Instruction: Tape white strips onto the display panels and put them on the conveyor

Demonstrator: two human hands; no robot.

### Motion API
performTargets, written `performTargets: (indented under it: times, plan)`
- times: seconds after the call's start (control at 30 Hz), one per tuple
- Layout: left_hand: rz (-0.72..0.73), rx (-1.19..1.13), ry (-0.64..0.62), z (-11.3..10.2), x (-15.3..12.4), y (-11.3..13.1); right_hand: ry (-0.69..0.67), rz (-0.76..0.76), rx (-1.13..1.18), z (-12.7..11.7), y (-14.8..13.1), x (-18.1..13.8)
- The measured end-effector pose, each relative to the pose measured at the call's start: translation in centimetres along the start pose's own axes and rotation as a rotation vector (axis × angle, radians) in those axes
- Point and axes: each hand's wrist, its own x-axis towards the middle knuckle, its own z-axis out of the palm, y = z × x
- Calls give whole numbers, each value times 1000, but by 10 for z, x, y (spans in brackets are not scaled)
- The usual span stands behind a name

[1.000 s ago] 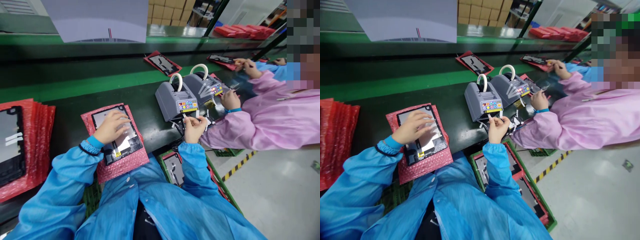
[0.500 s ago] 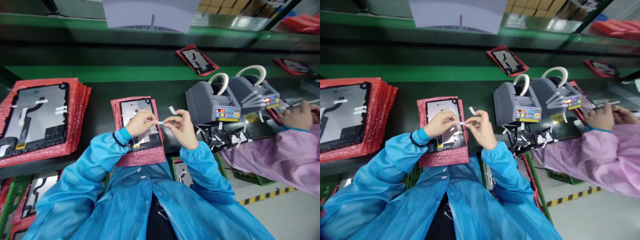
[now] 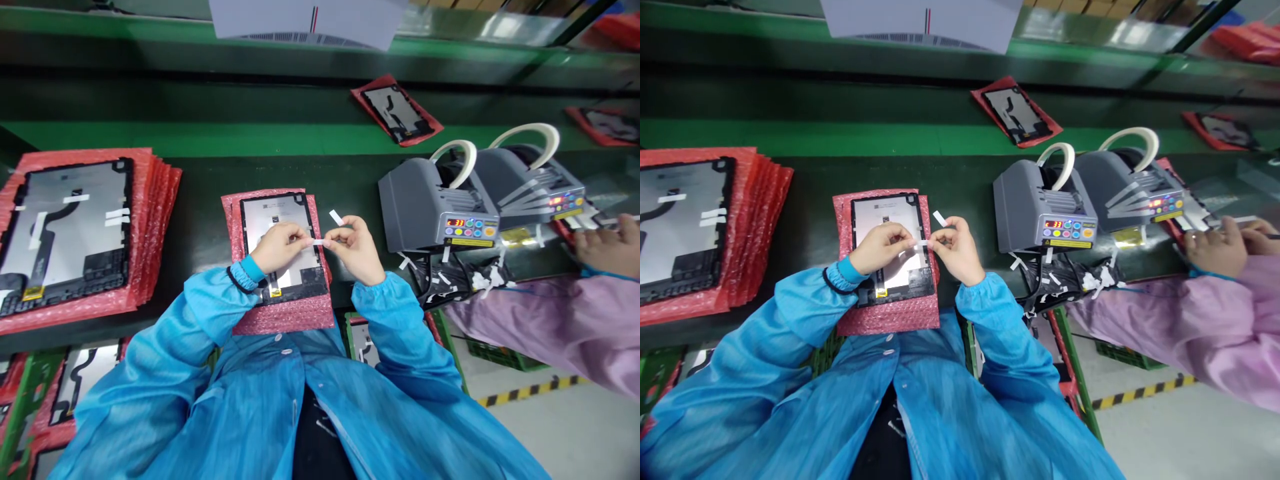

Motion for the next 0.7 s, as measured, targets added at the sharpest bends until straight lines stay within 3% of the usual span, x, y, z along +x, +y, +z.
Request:
performTargets:
  times: [0.23,0.7]
  plan:
    - [-211,348,36,14,5,3,24,31,-146,3,22,19]
    - [-181,385,26,20,6,1,2,62,-281,2,21,25]
